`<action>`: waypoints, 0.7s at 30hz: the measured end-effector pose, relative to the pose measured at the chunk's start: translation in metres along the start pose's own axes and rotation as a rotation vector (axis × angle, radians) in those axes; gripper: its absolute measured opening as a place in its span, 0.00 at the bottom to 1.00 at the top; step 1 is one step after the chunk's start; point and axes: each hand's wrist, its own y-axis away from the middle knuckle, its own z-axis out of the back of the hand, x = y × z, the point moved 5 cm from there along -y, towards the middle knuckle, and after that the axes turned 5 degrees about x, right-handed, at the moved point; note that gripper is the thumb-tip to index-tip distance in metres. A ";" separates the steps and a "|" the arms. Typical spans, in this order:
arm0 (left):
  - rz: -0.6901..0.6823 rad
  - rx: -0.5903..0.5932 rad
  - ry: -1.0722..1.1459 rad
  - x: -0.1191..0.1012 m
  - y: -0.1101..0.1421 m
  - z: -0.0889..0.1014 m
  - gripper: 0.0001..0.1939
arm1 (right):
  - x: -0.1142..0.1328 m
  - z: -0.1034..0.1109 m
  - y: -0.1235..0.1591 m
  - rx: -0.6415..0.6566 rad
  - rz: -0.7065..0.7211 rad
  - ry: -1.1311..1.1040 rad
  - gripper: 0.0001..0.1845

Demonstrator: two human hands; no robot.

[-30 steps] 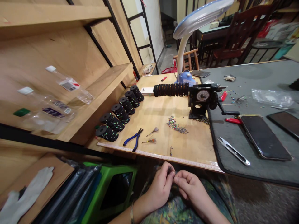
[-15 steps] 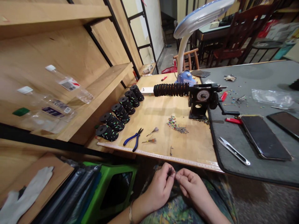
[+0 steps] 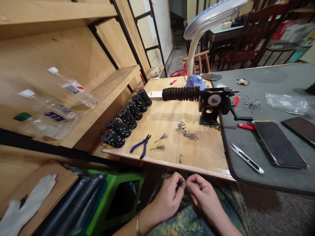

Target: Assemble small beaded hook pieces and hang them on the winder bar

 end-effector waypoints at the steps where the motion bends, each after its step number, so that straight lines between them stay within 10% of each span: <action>1: 0.000 0.002 0.003 0.000 0.000 0.000 0.04 | 0.001 0.001 0.000 -0.013 0.004 0.016 0.21; 21: 0.002 -0.011 -0.020 -0.002 -0.006 -0.010 0.03 | -0.004 -0.001 -0.001 -0.043 -0.027 -0.371 0.17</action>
